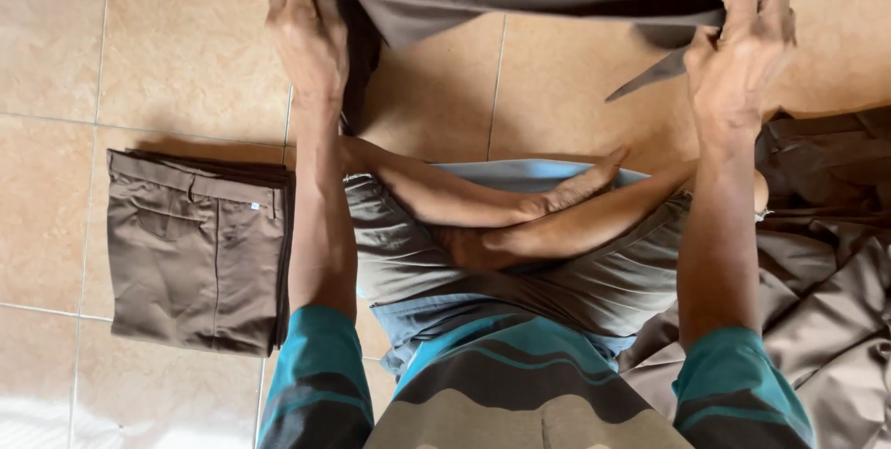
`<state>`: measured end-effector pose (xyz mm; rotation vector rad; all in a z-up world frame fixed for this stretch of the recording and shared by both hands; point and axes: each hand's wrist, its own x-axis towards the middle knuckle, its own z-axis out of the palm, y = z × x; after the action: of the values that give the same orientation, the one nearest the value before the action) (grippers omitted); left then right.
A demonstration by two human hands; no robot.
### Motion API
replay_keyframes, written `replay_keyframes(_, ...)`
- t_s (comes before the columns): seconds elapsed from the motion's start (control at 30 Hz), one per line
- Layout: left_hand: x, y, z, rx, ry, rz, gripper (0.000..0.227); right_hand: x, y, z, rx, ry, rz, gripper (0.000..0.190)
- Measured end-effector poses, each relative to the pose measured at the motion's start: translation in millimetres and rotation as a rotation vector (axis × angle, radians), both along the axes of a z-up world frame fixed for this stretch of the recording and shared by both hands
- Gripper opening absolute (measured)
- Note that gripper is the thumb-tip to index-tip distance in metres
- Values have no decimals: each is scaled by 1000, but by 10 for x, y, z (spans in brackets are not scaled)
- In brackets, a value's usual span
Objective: A person sitting on the floor meticulously folds a pair of brown trousers, smoothing out the fabric at each step.
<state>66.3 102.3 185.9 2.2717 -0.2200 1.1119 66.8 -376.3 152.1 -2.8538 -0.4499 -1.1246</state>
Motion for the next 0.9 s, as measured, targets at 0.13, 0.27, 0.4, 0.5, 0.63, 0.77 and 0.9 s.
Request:
replay_keyframes(0.13,-202,127,-482,53,32,-48,40,-143,-139,-622,-83,82,-45,54)
replay_keyframes(0.27,-346,386,-1386,110,629,49,35,-157,18,-1815,-209,236,45,60)
replay_keyframes(0.4,-265,516,-2548,527,1208,131,37,-243,130,-2866,-366,548,-1,12)
replay_keyframes(0.5,-180,88,-2754,718,1157,230,62,-227,170,-2890,-347,749,7,19)
replay_keyframes(0.63,-353,-686,-2236,523,1014,24,61,-285,187,-2953,-263,771,56,16)
replay_keyframes(0.77,-221,-476,-2594,491,1449,-60,75,-301,293,-2657,-218,905,74,43)
replay_keyframes(0.9,-3,-41,-2611,516,1512,37,76,-363,410,-2270,-168,1042,17,46)
